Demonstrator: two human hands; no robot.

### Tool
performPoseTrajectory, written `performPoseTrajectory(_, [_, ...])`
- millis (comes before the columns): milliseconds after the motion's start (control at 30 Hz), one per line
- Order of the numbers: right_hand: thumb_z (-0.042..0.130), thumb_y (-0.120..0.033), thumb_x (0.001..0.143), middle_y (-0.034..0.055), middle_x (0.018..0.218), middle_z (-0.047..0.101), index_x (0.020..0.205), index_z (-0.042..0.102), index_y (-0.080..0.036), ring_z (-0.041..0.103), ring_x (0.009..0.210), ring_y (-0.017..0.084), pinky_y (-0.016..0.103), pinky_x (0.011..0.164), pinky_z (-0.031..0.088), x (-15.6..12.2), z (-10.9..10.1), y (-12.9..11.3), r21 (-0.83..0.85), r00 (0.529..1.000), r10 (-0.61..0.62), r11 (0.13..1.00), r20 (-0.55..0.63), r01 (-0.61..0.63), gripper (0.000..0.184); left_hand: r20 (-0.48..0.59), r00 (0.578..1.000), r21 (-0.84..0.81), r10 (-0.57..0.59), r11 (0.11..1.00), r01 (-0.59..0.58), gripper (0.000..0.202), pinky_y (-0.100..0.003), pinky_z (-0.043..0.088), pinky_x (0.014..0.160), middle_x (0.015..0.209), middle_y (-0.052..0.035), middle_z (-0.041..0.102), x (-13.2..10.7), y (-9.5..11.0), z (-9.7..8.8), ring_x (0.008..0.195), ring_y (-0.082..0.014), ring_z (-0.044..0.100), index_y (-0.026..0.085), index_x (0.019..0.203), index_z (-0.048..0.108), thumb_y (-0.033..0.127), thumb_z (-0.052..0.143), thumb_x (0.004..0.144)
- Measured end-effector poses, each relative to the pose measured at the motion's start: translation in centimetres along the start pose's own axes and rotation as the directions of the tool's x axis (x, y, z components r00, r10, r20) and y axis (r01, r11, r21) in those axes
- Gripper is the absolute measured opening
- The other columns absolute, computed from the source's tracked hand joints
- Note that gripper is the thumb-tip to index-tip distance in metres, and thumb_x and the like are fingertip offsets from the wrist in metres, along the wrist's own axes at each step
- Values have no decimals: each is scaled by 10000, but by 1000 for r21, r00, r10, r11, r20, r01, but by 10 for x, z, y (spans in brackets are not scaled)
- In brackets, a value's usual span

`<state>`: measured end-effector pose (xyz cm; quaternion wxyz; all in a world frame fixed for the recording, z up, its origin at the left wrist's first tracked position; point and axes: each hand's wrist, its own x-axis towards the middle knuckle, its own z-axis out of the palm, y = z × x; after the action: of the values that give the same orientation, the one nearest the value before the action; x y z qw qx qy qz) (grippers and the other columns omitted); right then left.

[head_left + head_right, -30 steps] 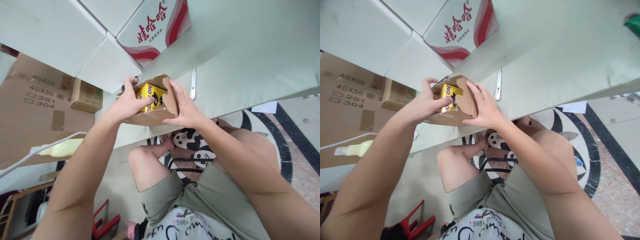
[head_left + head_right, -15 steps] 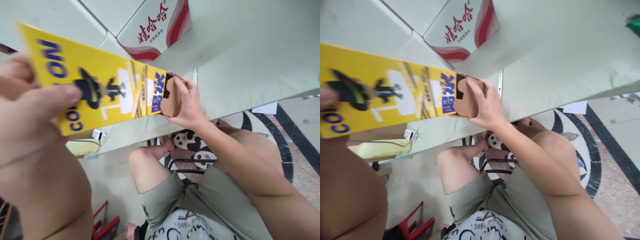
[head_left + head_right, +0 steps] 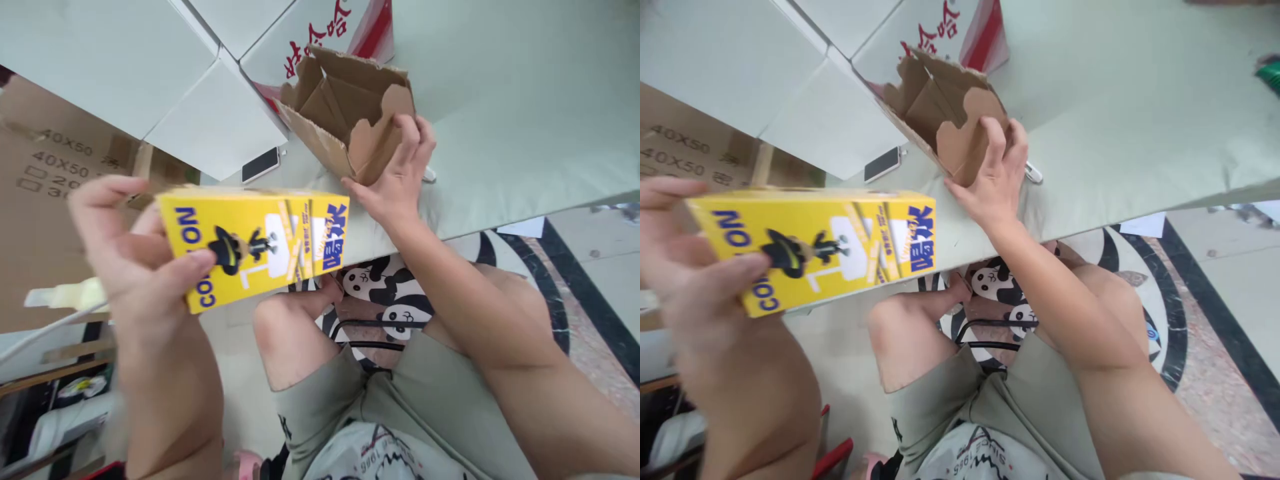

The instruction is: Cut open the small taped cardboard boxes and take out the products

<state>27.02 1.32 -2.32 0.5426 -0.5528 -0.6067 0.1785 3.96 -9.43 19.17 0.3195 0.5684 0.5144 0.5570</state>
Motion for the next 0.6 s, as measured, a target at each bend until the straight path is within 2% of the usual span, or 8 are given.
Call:
performPoseTrajectory(133, [766,-558,822,153,1608,307,1382,463,-274,218,1576,397,691,1272,248,0,13,-5,-2,998,-2,1000,64,2,697,134,990,-6,-53,998,55,746,-262,624,569,933,19,774,-12,-40,3,753,-175,741,284,1079,564,261,1018,487])
performPoseTrajectory(267, [558,-472,974,137,1411,514,1185,594,-272,451,1452,314,593,1248,348,-18,-7,-31,161,1000,-18,987,17,15,293,202,964,-33,-171,983,181,770,-279,626,625,984,16,777,-12,-71,-13,824,-192,748,304,1108,542,287,1013,499])
performPoseTrajectory(333, [516,-500,995,116,1303,599,1166,604,-271,566,1329,282,548,1193,432,-27,-20,-44,353,979,-92,935,181,23,300,242,950,-43,-195,976,211,762,-270,613,647,1003,16,772,-8,-85,-22,829,-179,737,309,1122,540,311,1004,518])
performPoseTrajectory(367, [539,-539,981,105,1298,621,1200,599,-271,594,1294,278,536,1169,460,-31,-25,-49,442,934,-149,897,325,-11,351,273,941,-50,-200,974,222,762,-268,606,655,1015,10,770,-6,-91,-25,830,-176,732,309,1129,541,323,1000,520])
performPoseTrajectory(400, [589,-581,948,99,1334,624,1261,581,-273,601,1290,280,531,1160,473,-34,-27,-53,503,853,-205,861,479,-75,439,313,928,-59,-203,971,232,766,-270,601,660,1027,2,768,-3,-97,-27,830,-177,729,309,1135,543,333,996,518])
performPoseTrajectory(467, [719,-627,846,110,1461,574,1421,495,-274,575,1344,298,532,1175,466,-39,-24,-55,530,631,-284,813,721,-240,711,410,888,-72,-207,963,258,775,-291,597,675,1048,-18,767,4,-110,-30,842,-194,732,307,1147,547,340,990,511])
performPoseTrajectory(533, [814,-614,759,134,1551,501,1551,359,-265,529,1406,321,541,1201,445,-43,-15,-54,488,449,-305,787,840,-378,978,487,851,-89,-197,958,272,775,-337,604,733,1074,-41,768,12,-121,-30,908,-234,744,307,1147,558,338,987,502])
performPoseTrajectory(600, [851,-583,729,151,1579,464,1606,267,-254,503,1433,338,552,1213,430,-45,-5,-52,450,383,-286,765,879,-461,1105,520,834,-113,-182,954,278,766,-388,602,818,1089,-59,767,19,-130,-31,1008,-283,742,300,1127,580,336,994,484])
